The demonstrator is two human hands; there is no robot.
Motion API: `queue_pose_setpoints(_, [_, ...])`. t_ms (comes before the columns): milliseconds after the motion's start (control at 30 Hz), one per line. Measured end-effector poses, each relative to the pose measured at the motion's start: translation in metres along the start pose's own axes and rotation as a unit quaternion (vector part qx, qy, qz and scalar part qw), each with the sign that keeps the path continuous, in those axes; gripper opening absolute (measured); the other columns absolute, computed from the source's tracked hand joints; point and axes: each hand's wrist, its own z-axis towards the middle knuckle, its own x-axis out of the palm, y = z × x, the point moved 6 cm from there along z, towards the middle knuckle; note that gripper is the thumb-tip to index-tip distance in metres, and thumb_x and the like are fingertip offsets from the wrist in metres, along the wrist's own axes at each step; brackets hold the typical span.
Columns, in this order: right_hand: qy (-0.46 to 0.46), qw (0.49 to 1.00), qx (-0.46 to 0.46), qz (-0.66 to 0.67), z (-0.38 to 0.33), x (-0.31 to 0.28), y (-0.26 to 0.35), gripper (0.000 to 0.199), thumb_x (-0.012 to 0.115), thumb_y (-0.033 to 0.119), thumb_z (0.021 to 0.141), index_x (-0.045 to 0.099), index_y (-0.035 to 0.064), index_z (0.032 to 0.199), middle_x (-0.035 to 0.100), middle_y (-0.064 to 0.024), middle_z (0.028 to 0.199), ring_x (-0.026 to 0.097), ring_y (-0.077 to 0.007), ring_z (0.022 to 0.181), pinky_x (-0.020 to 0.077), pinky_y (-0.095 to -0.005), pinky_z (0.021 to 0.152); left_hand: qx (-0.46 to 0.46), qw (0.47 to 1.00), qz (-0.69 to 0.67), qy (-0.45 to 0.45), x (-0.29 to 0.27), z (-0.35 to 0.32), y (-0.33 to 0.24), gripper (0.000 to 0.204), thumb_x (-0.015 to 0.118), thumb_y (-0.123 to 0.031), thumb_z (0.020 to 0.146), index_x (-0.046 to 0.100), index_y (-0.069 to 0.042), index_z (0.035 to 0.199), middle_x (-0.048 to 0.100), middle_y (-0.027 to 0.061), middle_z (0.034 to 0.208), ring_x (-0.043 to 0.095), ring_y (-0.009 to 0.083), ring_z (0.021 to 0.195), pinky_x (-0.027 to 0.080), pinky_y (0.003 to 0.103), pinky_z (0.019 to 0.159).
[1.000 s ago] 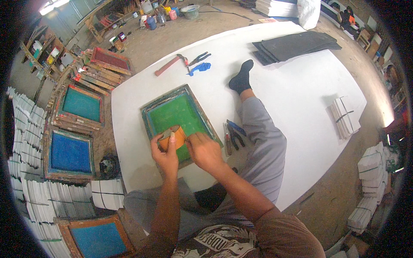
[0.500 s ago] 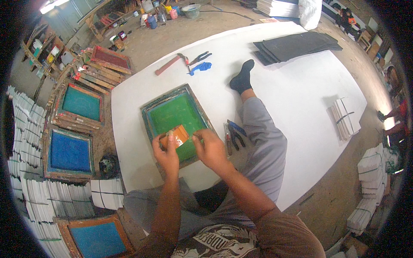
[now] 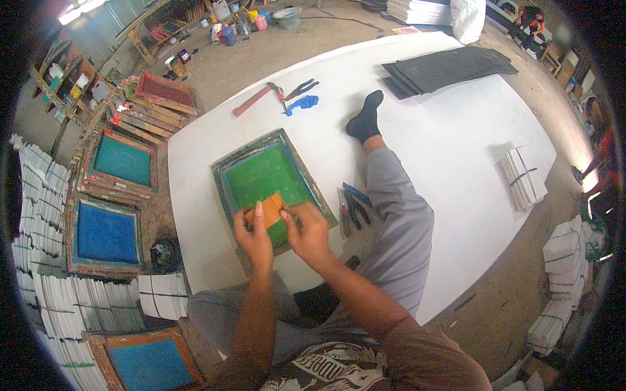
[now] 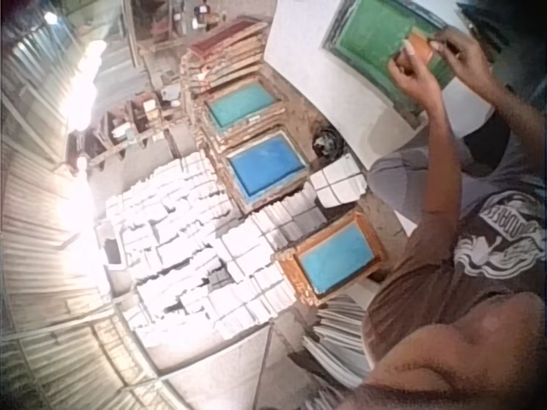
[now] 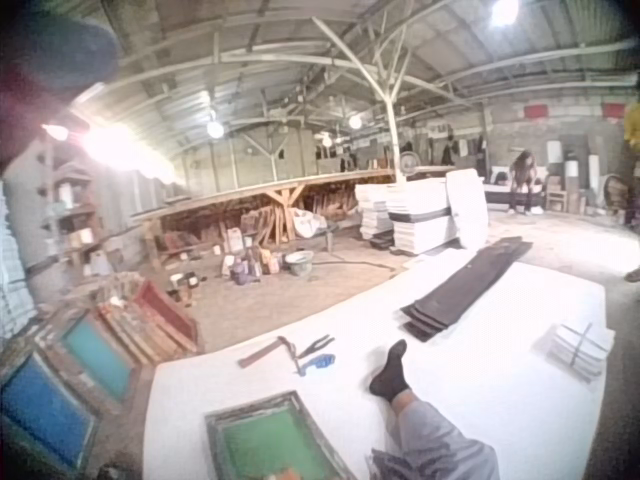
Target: The person sits on the floor in a workshop and applies orange masking tape to the edges of a green screen printing frame. They tear strips of tape from a roll and press them along the wooden frame borders to seal the edges.
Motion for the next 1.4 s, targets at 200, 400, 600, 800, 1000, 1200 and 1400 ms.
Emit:
queue_pose_setpoints(200, [-0.01, 0.994, 0.103, -0.038, -0.001, 0.003, -0.013, 0.009, 0.067, 0.006, 0.093, 0.063, -0.0015, 0.095, 0.067, -0.0218, 0.088, 0.067, -0.0416, 0.081, 0.0516, -0.0453, 0.07, 0.003, 1.0, 0.006, 0.008, 0.0, -0.003, 0.007, 0.031, 0.073, -0.02, 0.096, 0.06, 0.003, 0.112, 0.063, 0.0083, 0.105, 0.059, 0.0158, 0.096, 0.051, 0.031, 0.083])
queue_pose_setpoints(400, [-0.035, 0.968, 0.239, 0.072, -0.01, 0.013, -0.063, 0.017, 0.06, 0.014, 0.101, 0.059, -0.0022, 0.098, 0.063, -0.015, 0.085, 0.065, -0.0261, 0.075, 0.0554, -0.0386, 0.067, -0.043, 0.999, -0.034, 0.0, -0.002, -0.007, 0.019, 0.027, 0.071, -0.021, 0.097, 0.058, 0.0, 0.108, 0.063, 0.0074, 0.105, 0.057, 0.0147, 0.095, 0.049, 0.031, 0.085])
queue_pose_setpoints(600, [-0.047, 0.919, 0.327, 0.214, -0.011, 0.007, -0.088, 0.021, 0.054, 0.018, 0.106, 0.055, 0.0012, 0.094, 0.054, -0.0018, 0.081, 0.054, -0.0095, 0.068, 0.0599, -0.0323, 0.067, -0.118, 0.979, -0.168, -0.01, -0.008, -0.007, 0.042, 0.03, 0.063, -0.029, 0.101, 0.056, -0.003, 0.112, 0.064, 0.0089, 0.112, 0.063, 0.0193, 0.101, 0.054, 0.035, 0.084])
queue_pose_setpoints(800, [-0.055, 0.874, 0.38, 0.299, -0.012, 0.002, -0.108, 0.02, 0.053, 0.019, 0.107, 0.056, 0.0022, 0.097, 0.055, -0.0032, 0.083, 0.055, -0.0126, 0.07, 0.0603, -0.0357, 0.075, -0.195, 0.916, -0.341, 0.083, -0.01, -0.011, 0.067, 0.064, 0.037, -0.058, 0.105, 0.044, -0.008, 0.144, 0.057, 0.0167, 0.139, 0.065, 0.0375, 0.116, 0.063, 0.053, 0.084])
queue_pose_setpoints(1000, [-0.009, 0.843, 0.389, 0.372, -0.004, 0.001, -0.082, 0.02, 0.051, 0.02, 0.107, 0.055, -0.0001, 0.108, 0.065, -0.0101, 0.097, 0.066, -0.0189, 0.089, 0.0604, -0.0373, 0.083, -0.3, 0.803, -0.498, 0.132, -0.002, -0.025, 0.064, 0.075, 0.032, -0.067, 0.102, 0.041, -0.01, 0.15, 0.053, 0.018, 0.145, 0.059, 0.0399, 0.125, 0.05, 0.061, 0.102])
queue_pose_setpoints(1200, [0.09, 0.942, 0.272, 0.176, 0.007, -0.004, -0.044, 0.019, 0.049, 0.021, 0.109, 0.05, 0.003, 0.103, 0.062, -0.0069, 0.087, 0.066, -0.0144, 0.077, 0.0581, -0.033, 0.076, -0.387, 0.714, -0.537, 0.229, 0.003, -0.055, 0.102, 0.076, 0.031, -0.066, 0.102, 0.039, -0.01, 0.153, 0.051, 0.0177, 0.149, 0.052, 0.0392, 0.133, 0.039, 0.06, 0.112])
queue_pose_setpoints(1400, [0.112, 0.977, 0.179, 0.04, 0.012, 0.002, -0.02, 0.017, 0.051, 0.015, 0.108, 0.049, -0.0003, 0.099, 0.058, -0.0054, 0.082, 0.062, -0.0115, 0.074, 0.0532, -0.0299, 0.07, -0.215, 0.923, -0.293, 0.13, -0.018, -0.043, 0.107, 0.055, 0.054, -0.038, 0.102, 0.049, -0.004, 0.146, 0.054, 0.0174, 0.146, 0.05, 0.034, 0.136, 0.04, 0.049, 0.112])
